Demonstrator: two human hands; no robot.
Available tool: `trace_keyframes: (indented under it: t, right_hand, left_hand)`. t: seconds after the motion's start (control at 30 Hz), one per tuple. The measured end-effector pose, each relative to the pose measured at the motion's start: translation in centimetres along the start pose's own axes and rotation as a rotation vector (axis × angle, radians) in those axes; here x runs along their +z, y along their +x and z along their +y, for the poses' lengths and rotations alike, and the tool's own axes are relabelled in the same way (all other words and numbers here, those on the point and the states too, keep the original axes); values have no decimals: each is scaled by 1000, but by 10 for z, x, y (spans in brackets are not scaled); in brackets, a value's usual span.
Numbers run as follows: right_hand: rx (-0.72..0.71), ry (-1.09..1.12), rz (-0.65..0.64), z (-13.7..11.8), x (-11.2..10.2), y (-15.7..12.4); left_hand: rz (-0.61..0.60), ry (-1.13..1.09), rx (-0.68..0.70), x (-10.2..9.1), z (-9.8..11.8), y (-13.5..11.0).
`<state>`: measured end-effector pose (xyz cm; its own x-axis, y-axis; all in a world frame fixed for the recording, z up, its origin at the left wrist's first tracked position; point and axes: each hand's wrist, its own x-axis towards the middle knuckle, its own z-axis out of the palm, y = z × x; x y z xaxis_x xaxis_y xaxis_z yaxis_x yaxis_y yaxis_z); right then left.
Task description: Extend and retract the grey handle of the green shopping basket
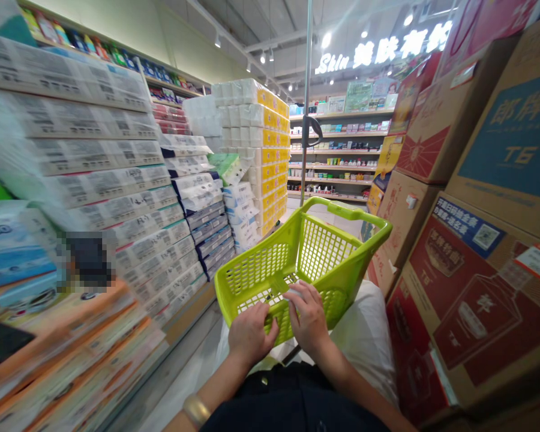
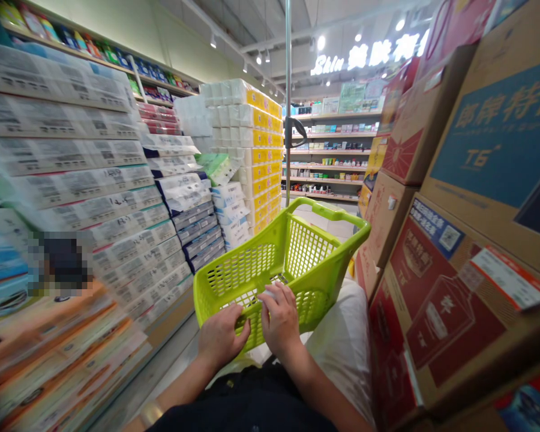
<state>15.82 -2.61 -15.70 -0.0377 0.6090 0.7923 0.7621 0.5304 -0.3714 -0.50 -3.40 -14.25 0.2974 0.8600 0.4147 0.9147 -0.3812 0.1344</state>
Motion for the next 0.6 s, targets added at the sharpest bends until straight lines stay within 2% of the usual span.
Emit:
trace_keyframes:
  t: [0.13,0.37,0.5,0.6]
  right_hand:
    - [-31,3,-33,-4,2,-1]
    - [77,-138,115,20,-8,8]
    - [53,-174,118,25,-9,11]
    - [36,-148,109,19,-4,11]
  left_hand:
    - [12,-10,15,-1,-6,1]
    - [45,-2,25,-3,-31,5]
    - [43,-9,44,-8,-49,11]
    - [1,45,35,-13,-47,15]
